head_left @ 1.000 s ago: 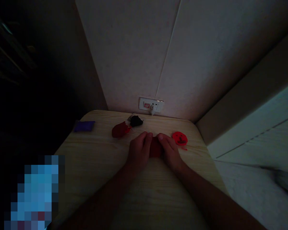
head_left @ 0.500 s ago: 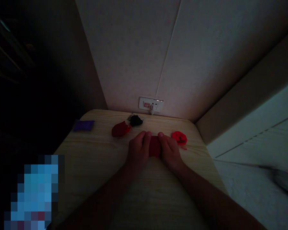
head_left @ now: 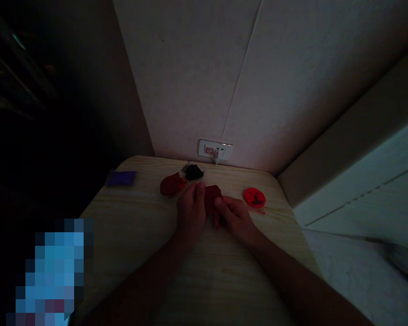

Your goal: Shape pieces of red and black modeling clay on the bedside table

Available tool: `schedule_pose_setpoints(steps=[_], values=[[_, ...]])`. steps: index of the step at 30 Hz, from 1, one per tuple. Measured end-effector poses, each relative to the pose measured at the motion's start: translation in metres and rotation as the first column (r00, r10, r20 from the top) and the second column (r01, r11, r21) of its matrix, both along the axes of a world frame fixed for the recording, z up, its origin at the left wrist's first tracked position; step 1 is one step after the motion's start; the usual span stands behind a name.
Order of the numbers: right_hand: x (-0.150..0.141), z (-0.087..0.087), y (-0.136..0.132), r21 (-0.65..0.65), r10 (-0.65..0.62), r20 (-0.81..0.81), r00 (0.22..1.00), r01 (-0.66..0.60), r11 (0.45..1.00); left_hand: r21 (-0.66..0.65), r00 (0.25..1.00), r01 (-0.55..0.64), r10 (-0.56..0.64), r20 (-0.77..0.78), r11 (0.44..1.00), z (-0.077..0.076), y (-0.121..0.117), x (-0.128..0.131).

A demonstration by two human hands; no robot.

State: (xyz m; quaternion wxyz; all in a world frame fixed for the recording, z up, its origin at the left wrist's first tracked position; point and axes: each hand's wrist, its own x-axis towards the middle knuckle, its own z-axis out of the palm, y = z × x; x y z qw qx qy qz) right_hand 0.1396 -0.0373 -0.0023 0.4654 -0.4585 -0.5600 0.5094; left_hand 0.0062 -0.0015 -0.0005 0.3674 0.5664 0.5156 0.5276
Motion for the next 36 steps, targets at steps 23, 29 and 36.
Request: schedule_pose_setpoints(steps=[23, 29, 36], values=[[0.0042, 0.0, 0.0003, 0.047, -0.027, 0.103, 0.994, 0.022, 0.999, 0.044, 0.999, -0.009, 0.011, -0.048, 0.999, 0.0025, 0.0033, -0.0034], [0.0041, -0.0008, 0.0004, 0.034, 0.027, 0.067, 0.997, -0.03, 0.999, 0.008, 1.0, -0.02, 0.02, -0.015, 1.0, 0.0036, 0.0035, -0.0044], [0.003, -0.0031, 0.001, -0.045, -0.002, -0.074, 0.997, -0.001, 0.999, -0.015, 1.0, -0.003, 0.003, 0.005, 1.0, 0.0033, 0.0042, -0.0042]])
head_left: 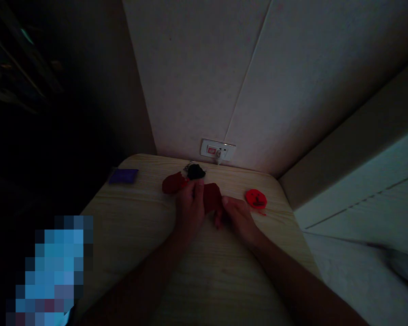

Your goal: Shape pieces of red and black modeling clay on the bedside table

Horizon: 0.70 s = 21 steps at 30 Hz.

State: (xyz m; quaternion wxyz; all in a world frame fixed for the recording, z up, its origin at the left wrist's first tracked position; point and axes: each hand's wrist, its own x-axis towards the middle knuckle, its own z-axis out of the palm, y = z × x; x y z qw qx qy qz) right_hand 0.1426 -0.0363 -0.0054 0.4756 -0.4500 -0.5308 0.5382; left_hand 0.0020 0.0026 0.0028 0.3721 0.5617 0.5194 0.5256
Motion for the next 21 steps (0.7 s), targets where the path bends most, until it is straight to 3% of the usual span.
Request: schedule_pose_setpoints(steps=[3, 10, 21], values=[[0.0018, -0.0034, 0.0013, 0.013, 0.0, -0.082, 0.997, 0.001, 1.0, -0.003, 1.0, 0.03, -0.03, 0.004, 1.0, 0.0003, -0.0002, 0.0015], [0.0058, -0.0036, 0.0028, 0.064, -0.124, 0.073, 0.99, 0.119, 0.991, 0.027, 0.989, 0.114, -0.111, -0.093, 0.993, 0.0004, -0.004, 0.004], [0.0047, -0.0017, 0.0027, 0.041, -0.148, 0.031, 0.988, 0.147, 0.988, 0.019, 0.986, 0.134, -0.131, -0.107, 0.991, 0.0006, -0.0036, 0.0042]])
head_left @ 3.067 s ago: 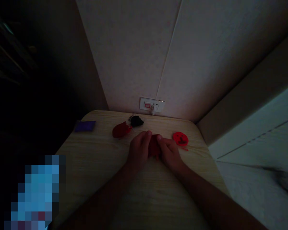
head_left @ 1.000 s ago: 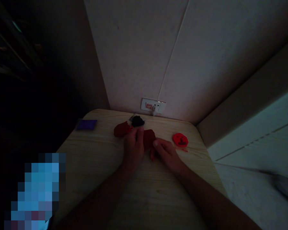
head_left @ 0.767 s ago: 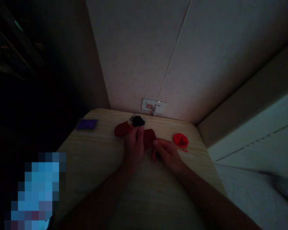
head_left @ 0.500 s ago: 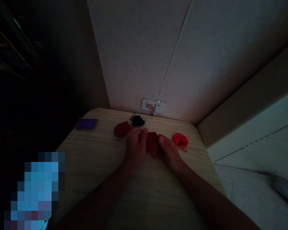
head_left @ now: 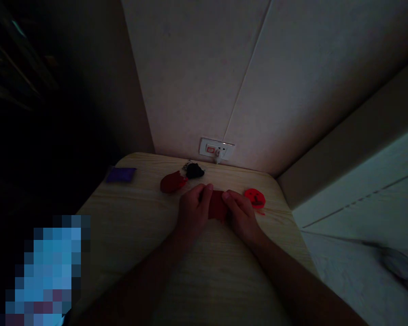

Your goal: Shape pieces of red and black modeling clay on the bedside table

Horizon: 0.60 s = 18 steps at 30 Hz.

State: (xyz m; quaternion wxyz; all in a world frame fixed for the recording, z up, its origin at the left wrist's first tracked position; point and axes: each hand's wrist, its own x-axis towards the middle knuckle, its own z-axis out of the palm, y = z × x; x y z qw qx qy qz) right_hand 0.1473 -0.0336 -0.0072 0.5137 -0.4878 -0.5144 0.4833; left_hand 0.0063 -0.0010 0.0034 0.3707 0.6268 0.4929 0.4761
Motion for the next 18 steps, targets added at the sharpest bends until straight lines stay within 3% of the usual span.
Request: schedule_pose_setpoints(steps=[8, 14, 18], values=[[0.0001, -0.0002, 0.002, -0.003, -0.082, -0.046, 0.996, 0.082, 0.997, -0.021, 0.998, 0.064, -0.064, 0.004, 0.998, -0.0001, -0.0032, 0.0004], [-0.0013, -0.0018, 0.0025, -0.06, -0.105, -0.238, 0.965, 0.093, 0.994, -0.021, 0.998, 0.059, -0.059, 0.013, 0.998, -0.0021, -0.0019, 0.0004], [0.0004, -0.003, 0.0026, -0.039, -0.092, -0.182, 0.979, 0.086, 0.996, -0.029, 0.998, 0.057, -0.057, 0.014, 0.998, -0.0013, -0.0018, 0.0005]])
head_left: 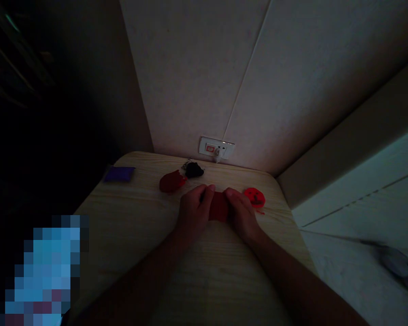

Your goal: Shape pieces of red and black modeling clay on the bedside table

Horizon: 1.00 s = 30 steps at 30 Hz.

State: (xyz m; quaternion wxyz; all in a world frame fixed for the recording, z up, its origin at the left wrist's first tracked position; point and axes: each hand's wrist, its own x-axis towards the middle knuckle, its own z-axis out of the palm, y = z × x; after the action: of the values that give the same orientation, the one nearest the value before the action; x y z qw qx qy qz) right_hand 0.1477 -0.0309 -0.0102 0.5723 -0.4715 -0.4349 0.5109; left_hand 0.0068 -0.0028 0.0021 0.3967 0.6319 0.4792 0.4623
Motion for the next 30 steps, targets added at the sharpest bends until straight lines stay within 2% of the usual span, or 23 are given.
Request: schedule_pose_setpoints(steps=[3, 6, 9, 11, 16, 20, 26, 30], values=[[0.0009, -0.0006, -0.0005, -0.004, 0.008, 0.071, 0.997, -0.008, 1.0, -0.011, 1.0, 0.004, -0.004, 0.004, 1.0, -0.0002, -0.0006, 0.0002], [0.0008, -0.0011, -0.0006, 0.004, -0.009, 0.02, 1.0, 0.009, 1.0, -0.019, 1.0, 0.008, -0.008, -0.005, 1.0, -0.0011, -0.0008, 0.0002], [0.0004, -0.0023, -0.0005, 0.021, 0.031, -0.049, 0.998, -0.03, 0.999, -0.004, 1.0, -0.005, 0.005, -0.009, 1.0, -0.0014, -0.0001, -0.0001], [0.0001, -0.0031, -0.0007, 0.02, 0.054, -0.041, 0.998, -0.053, 0.998, 0.008, 1.0, -0.019, 0.019, -0.008, 1.0, -0.0008, 0.0005, -0.0002], [0.001, -0.0041, -0.0015, 0.011, -0.005, 0.041, 0.999, 0.005, 1.0, 0.004, 1.0, -0.023, 0.023, 0.011, 1.0, 0.0003, 0.0003, 0.0], [0.0033, -0.0039, 0.0012, 0.052, 0.003, 0.03, 1.0, -0.004, 0.999, -0.006, 1.0, -0.001, 0.001, -0.003, 1.0, -0.0015, -0.0007, 0.0], [0.0019, -0.0028, 0.0028, 0.039, -0.009, 0.015, 1.0, 0.009, 0.999, 0.005, 1.0, 0.017, -0.017, -0.02, 1.0, -0.0042, 0.0001, 0.0005], [0.0004, -0.0037, 0.0015, 0.035, 0.066, 0.036, 0.997, -0.067, 0.997, 0.015, 0.999, -0.042, 0.042, -0.005, 0.999, -0.0014, 0.0014, 0.0]])
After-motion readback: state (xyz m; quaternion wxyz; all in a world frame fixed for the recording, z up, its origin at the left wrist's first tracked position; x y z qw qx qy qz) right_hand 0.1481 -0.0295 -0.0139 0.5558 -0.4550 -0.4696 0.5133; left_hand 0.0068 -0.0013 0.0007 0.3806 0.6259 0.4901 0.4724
